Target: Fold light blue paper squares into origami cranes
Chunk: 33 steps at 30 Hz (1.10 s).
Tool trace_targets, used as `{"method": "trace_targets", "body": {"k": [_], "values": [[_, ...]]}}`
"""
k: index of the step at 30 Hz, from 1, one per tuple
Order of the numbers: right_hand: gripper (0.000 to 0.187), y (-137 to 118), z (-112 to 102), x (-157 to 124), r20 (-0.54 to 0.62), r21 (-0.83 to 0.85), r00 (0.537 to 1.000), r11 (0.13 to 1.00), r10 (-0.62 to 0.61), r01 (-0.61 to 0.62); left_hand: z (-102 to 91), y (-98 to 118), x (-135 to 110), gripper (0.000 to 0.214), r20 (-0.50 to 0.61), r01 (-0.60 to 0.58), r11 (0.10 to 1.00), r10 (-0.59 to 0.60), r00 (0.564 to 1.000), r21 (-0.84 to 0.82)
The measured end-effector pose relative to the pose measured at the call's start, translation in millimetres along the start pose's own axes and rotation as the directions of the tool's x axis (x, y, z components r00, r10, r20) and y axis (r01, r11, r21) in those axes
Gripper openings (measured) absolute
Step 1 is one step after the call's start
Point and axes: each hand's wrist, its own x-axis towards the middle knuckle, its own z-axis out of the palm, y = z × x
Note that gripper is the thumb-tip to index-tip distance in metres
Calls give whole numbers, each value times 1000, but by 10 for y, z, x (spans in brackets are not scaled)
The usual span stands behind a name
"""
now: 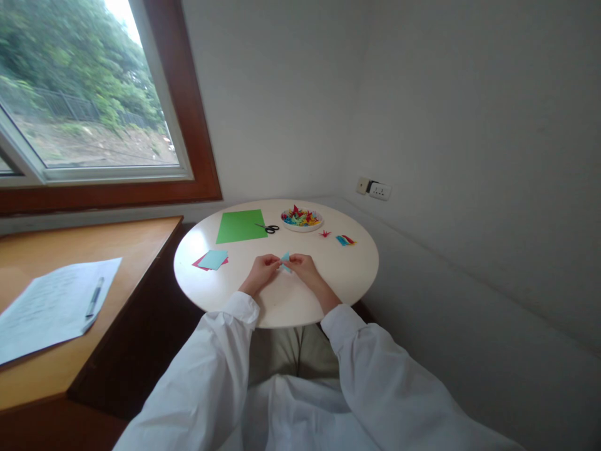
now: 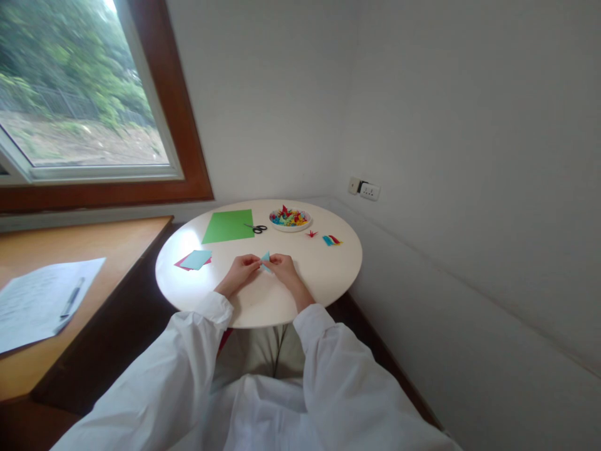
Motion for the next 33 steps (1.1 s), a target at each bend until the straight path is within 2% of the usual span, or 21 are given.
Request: {"method": "trace_targets", "body": {"k": [7, 20, 26, 33], "values": [[23, 11, 4, 3, 14, -10, 1000, 1000, 0, 0, 7, 14, -2, 22, 0, 8, 1000, -8, 1000, 5], [21, 140, -18, 71, -106, 13, 994, 1000, -9, 11, -1, -30, 19, 26, -72, 38, 999, -41, 997, -36], [19, 204, -5, 107, -126, 15, 992, 1000, -9, 11, 12, -37, 18, 27, -122, 31, 998, -38, 992, -54], [15, 167, -8, 77, -100, 17, 995, 1000, -14, 16, -41, -1, 34, 24, -216, 34, 991, -62, 974, -130]]}}
